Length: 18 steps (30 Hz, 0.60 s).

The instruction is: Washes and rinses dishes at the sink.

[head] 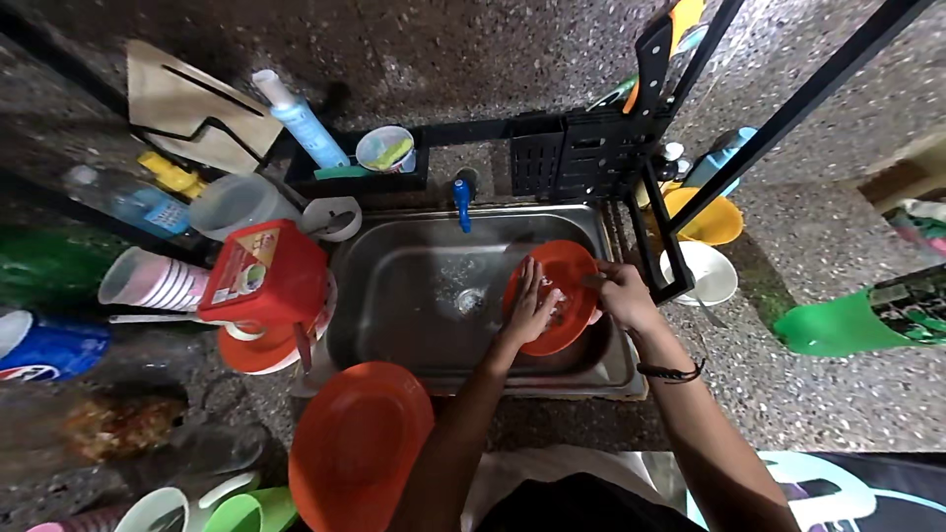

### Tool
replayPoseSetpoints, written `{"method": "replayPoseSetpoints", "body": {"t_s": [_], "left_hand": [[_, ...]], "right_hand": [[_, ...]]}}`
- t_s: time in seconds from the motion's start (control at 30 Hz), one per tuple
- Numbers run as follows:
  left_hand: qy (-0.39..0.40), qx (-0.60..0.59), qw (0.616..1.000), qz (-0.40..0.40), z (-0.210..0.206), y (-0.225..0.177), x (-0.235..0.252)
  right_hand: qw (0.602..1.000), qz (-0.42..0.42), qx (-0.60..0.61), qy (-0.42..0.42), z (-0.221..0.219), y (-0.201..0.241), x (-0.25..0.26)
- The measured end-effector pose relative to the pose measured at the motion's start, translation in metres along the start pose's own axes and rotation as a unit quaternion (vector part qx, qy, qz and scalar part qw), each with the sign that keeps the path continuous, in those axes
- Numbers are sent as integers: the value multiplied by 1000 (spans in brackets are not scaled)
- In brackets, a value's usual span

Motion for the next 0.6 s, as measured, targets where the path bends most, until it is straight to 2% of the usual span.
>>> {"method": "replayPoseSetpoints", "body": {"t_s": [0.13, 0.27, 0.37, 0.43, 0.5, 0.6], "left_hand": [[-5, -70, 997, 16, 24, -16, -1], [-79, -153, 985, -22, 63, -29, -2], [-114, -204, 971, -39, 94, -39, -5], [-138, -149, 979, -30, 111, -46, -9], [-157, -34, 987, -24, 120, -40, -11], [-143, 105, 984, -28, 107, -12, -13]], "right_hand": [[999, 17, 31, -20, 10, -18, 8], [991, 18, 127, -40, 14, -33, 11], [987, 35, 151, -30, 12, -35, 10], [987, 38, 152, -28, 9, -34, 9], [986, 35, 159, -32, 8, -34, 8], [984, 36, 170, -36, 6, -32, 7]]}}
Point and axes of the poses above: each hand's wrist, its own x-axis towards the middle knuckle, its own z-axis out of the back of the hand, y = z × x, the point moved 4 cm from there along x, towards the middle knuckle, and after that the axes turned 5 degrees about y, right-handed, at the moved point
